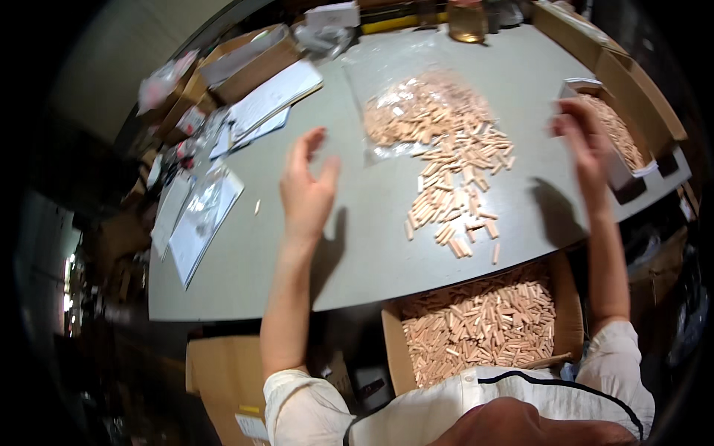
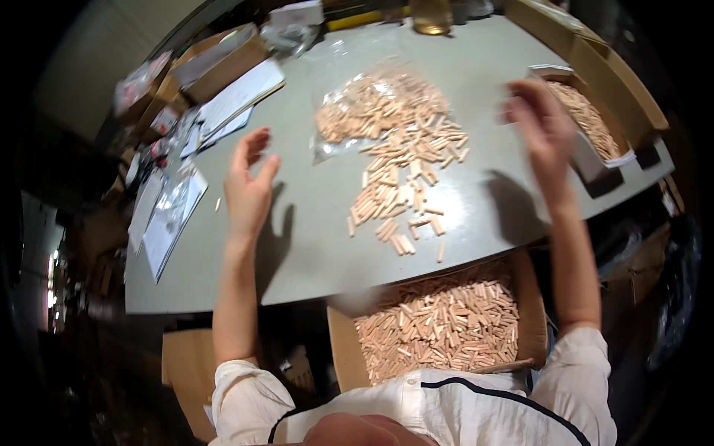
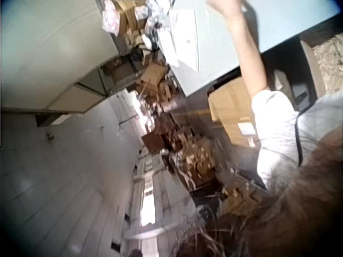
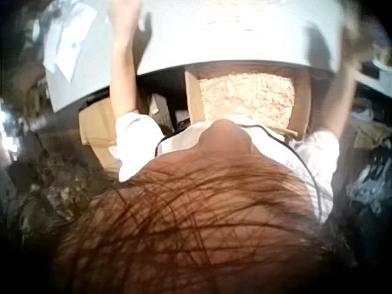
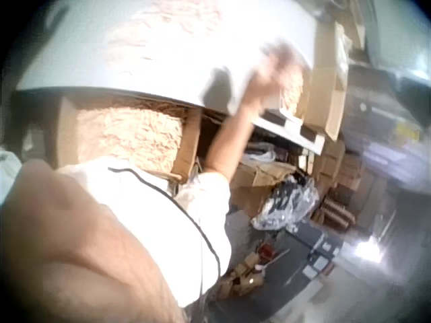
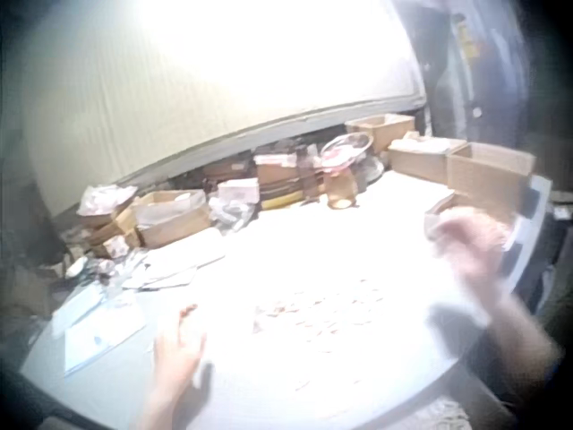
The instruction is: The person sorts small cylindrical pebbles by hand, picking them from a pile on the table and placing them into a cardboard box. The person occasionally inspects individual pebbles before placing them in the box.
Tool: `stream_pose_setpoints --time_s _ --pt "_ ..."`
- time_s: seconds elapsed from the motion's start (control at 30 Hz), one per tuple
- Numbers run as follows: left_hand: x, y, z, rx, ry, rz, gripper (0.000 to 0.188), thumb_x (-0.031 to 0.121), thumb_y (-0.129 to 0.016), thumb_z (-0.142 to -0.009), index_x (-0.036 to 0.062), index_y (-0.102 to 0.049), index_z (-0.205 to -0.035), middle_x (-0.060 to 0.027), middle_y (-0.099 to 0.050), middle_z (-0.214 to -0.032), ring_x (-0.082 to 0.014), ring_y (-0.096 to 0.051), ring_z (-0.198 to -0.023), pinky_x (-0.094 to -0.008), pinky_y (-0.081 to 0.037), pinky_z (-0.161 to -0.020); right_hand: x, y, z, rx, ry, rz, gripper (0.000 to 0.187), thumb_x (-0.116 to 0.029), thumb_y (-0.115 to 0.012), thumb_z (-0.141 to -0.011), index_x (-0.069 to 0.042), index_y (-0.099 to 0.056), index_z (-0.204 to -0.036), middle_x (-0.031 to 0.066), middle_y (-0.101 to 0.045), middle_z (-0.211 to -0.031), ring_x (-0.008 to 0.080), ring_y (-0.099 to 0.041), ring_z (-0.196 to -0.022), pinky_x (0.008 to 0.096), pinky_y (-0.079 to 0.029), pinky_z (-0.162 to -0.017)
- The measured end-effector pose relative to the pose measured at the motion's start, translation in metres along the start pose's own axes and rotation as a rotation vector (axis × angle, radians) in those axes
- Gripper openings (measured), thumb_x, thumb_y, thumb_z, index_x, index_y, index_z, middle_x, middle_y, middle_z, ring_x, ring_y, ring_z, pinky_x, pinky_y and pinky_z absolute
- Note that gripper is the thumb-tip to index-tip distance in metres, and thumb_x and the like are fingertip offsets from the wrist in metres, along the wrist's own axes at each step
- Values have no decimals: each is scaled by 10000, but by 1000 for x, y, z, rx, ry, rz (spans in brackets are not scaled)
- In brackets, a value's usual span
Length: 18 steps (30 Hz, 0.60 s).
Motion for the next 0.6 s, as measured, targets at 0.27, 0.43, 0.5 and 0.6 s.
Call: stream_pose_setpoints --time_s 0.27,0.43,0.5,0.6 --pt "-152 82 63 -220 259 -540 593 321 -494 -1117 -71 -448 -1559 -294 -379 -1667 -435 -328 -1564 -482 -259 -1286 98 192 -18 92 129 1226 290 -108 -592 -1091 -24 -688 -1352 113 -629 -1486 228 -595 -1391 360 -501 -1138" --pt "-85 35 71 -383 176 -496 623 338 -449 -1141 -76 -386 -1601 -274 -337 -1701 -406 -270 -1608 -445 -199 -1317 37 61 19 -196 122 567 290 -126 -602 -1065 -20 -689 -1320 137 -602 -1531 271 -570 -1428 380 -446 -1185" --pt "-40 3 83 -480 60 -464 638 328 -459 -1134 -88 -355 -1607 -286 -331 -1697 -422 -273 -1603 -456 -198 -1317 30 6 39 -353 16 371 308 -156 -597 -1070 -15 -668 -1334 167 -605 -1526 308 -560 -1438 388 -427 -1189" --pt "18 -42 99 -622 -103 -407 740 378 -509 -1107 -119 -292 -1611 -344 -308 -1676 -475 -258 -1593 -504 -183 -1317 15 -40 53 -527 9 321 431 -192 -596 -1084 -11 -560 -1473 214 -502 -1608 363 -503 -1481 411 -413 -1202"
Point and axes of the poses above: each hand's wrist, its own z-axis away from the middle knuckle, its own y-axis out of the back of the hand, x = y × z, the point moved 5 cm from there along -z, towards the middle knuckle
